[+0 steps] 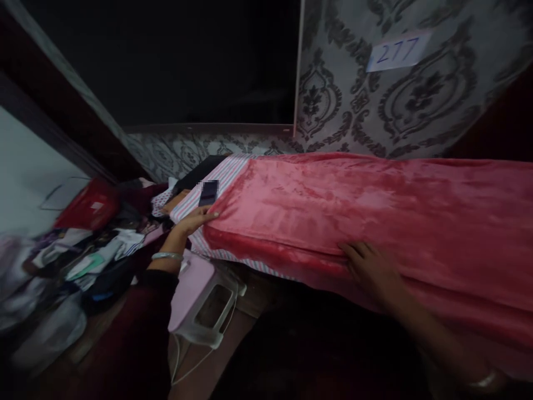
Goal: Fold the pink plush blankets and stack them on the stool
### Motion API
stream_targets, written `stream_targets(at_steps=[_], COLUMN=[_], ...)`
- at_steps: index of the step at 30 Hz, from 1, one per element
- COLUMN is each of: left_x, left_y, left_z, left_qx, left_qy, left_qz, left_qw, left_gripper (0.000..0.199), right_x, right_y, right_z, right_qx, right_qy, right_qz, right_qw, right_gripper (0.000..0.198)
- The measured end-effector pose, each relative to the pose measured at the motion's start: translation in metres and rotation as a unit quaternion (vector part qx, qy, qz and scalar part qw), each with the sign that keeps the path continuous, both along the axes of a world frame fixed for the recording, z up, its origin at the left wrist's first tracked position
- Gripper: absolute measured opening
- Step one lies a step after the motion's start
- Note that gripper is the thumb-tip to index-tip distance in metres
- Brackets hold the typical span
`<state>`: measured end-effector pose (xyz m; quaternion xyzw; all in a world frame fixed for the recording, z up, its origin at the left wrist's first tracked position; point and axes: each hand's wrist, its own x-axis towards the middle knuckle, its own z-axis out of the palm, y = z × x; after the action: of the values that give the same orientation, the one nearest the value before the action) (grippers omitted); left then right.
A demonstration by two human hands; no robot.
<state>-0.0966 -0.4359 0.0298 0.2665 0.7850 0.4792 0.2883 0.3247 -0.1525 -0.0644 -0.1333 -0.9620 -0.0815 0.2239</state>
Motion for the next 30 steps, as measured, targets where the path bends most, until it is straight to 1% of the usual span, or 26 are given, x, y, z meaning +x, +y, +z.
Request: stream_targets(at_steps=[3,5,7,10,12,15,17,19,22,25,28,30], left_x=[0.007,0.007,0.005,0.001,-0.001,0.000,0.001,0.002,0.003,0.003,0.002,0.001], left_y=[0.004,0.010,0.013,0.010,0.007,0.005,0.006,0.007,0.008,0.008,0.008,0.005], left_z=[-0.008,-0.012,-0.012,-0.008,-0.007,-0.014,-0.020,-0.025,-0.027,-0.027,-0.029,-0.032], left_qx=[0.010,0.018,0.021,0.006,-0.014,-0.043,-0.051,-0.049,-0.039,-0.026,-0.009,-0.003], left_qy=[0.032,0.054,0.061,0.060,0.059,0.066,0.081,0.097,0.118,0.131,0.135,0.124], left_qz=[0.067,0.117,0.141,0.157,0.159,0.163,0.170,0.172,0.162,0.152,0.152,0.160], left_qw=[0.997,0.992,0.988,0.986,0.985,0.983,0.981,0.979,0.979,0.979,0.979,0.979], left_gripper=[0.055,0.048,0.043,0.038,0.034,0.029,0.027,0.027,0.031,0.038,0.046,0.051], right_x=[-0.001,-0.002,-0.002,-0.001,-0.001,-0.002,-0.002,-0.001,-0.001,-0.009,-0.031,-0.057], right_y=[0.005,0.007,0.008,0.008,0.007,0.006,0.006,0.006,0.008,0.009,0.011,0.013], right_z=[-0.003,0.000,0.006,0.012,0.009,-0.001,-0.005,-0.005,0.004,0.019,0.035,0.047], right_qx=[-0.005,-0.007,0.000,0.011,0.002,-0.024,-0.045,-0.070,-0.112,-0.151,-0.189,-0.203], right_qy=[0.015,0.031,0.061,0.105,0.099,0.073,0.068,0.056,0.022,-0.015,-0.039,-0.037], right_qz=[0.018,0.030,0.035,0.028,0.044,0.070,0.069,0.067,0.066,0.056,0.063,0.084], right_qw=[1.000,0.999,0.998,0.994,0.994,0.995,0.994,0.994,0.991,0.987,0.979,0.975], right_gripper=[0.038,0.038,0.037,0.037,0.036,0.034,0.032,0.031,0.029,0.030,0.031,0.033])
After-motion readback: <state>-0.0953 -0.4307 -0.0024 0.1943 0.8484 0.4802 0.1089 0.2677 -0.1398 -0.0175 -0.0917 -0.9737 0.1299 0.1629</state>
